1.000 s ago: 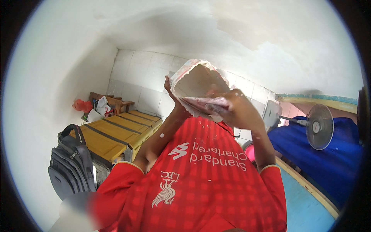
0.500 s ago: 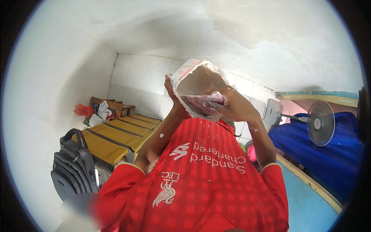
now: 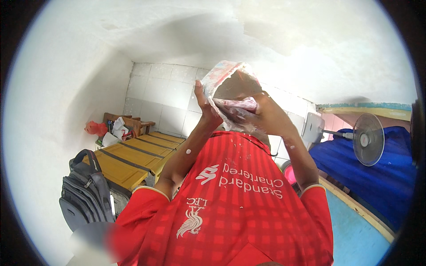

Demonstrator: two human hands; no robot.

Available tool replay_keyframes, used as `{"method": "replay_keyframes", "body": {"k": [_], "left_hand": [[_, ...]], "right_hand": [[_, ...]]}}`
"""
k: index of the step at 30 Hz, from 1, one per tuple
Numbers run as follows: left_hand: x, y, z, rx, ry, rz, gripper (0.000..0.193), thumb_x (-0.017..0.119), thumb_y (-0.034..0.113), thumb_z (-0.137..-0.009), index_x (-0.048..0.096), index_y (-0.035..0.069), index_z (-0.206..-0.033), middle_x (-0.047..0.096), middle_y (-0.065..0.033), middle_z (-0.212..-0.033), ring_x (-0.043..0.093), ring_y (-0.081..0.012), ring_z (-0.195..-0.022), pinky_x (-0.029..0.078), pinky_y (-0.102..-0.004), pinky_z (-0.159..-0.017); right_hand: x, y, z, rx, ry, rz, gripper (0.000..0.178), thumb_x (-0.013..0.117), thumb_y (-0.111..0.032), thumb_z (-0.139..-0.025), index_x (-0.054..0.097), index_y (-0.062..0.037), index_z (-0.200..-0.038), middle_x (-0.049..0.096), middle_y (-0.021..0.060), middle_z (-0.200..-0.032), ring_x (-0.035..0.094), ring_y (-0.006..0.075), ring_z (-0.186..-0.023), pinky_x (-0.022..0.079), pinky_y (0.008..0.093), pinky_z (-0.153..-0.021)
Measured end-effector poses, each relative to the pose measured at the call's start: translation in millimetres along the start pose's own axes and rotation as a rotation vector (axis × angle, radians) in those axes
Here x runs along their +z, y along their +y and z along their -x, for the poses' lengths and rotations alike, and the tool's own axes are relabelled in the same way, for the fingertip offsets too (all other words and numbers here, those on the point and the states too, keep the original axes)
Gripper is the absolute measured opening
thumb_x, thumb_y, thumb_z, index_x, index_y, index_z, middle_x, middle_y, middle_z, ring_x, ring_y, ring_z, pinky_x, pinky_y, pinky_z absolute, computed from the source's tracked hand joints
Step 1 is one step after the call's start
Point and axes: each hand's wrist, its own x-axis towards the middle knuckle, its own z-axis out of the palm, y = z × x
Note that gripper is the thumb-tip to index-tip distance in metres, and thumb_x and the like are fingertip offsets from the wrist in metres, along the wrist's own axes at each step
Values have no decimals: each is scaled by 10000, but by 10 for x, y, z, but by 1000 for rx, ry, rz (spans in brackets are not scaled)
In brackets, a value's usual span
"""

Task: The person repeatedly scoops white paint from a small container with a brush and applies it to the ceiling in a tiled room. The person works continuously, reloading the brush and smoothing the paint across the ceiling surface.

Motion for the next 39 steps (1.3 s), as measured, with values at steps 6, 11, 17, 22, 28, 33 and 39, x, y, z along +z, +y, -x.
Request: {"method": "replay_keyframes", "body": {"k": [6, 11, 17, 22, 28, 33, 39], "left_hand": [[-54, 46, -67, -40, -69, 45, 952, 160, 766, -867, 390, 4, -1390, 484, -163, -1340, 478, -284, -1225, 402, -424, -1024], [-41, -60, -80, 20, -206, -54, 936, 143, 748, -879, 391, 4, -1391, 500, -166, -1327, 495, -287, -1207, 394, -417, -1028], [-156, -29, -223, -143, -610, 520, 912, 148, 734, -890, 414, 7, -1373, 513, -166, -1313, 505, -286, -1196, 392, -412, -1033], [-270, -38, -325, 51, -182, -99, 903, 167, 755, -885, 413, 39, -1376, 495, -149, -1336, 488, -282, -1217, 398, -441, -1038], [-618, -9, -347, -15, -214, 296, 884, 262, 784, -859, 412, 96, -1394, 490, -104, -1357, 484, -277, -1218, 398, -479, -1029], [-995, -89, -299, 97, 50, 217, 817, 284, 769, -870, 441, 153, -1383, 488, -88, -1367, 473, -294, -1241, 378, -511, -1051], [-1493, -159, -347, 120, 118, 254, 812, 297, 765, -868, 444, 153, -1382, 491, -88, -1365, 475, -295, -1240, 377, -512, -1052]], "right_hand": [[-404, -141, -53, 442, -299, -55, 328, 659, -217, -838, 632, -25, -1103, 620, 215, -1118, 615, 314, -993, 484, 385, -836], [-140, -82, -66, 86, -15, 147, 266, 666, -115, -815, 659, 30, -1038, 672, 199, -817, 586, 298, -721, 492, 355, -718], [-209, 205, -41, 151, -145, -93, 326, 645, -78, -785, 638, 37, -1089, 682, 146, -953, 610, 199, -839, 488, 311, -791], [-475, 189, -63, 214, -123, -365, 324, 646, -48, -825, 593, 58, -1126, 663, 85, -1031, 598, 122, -886, 498, 266, -779], [-381, 501, -53, 369, 546, -1157, 395, 598, -34, -901, 452, -18, -1268, 602, 104, -1169, 633, 209, -1013, 571, 330, -828], [-181, 1026, -102, 447, 554, -1498, 348, 652, -95, -891, 544, -53, -1219, 622, 94, -1148, 644, 205, -988, 582, 319, -800], [169, 1832, -591, 398, 648, -1809, 312, 642, -136, -911, 572, -52, -1203, 627, 72, -1178, 620, 157, -1058, 555, 282, -890]]}}
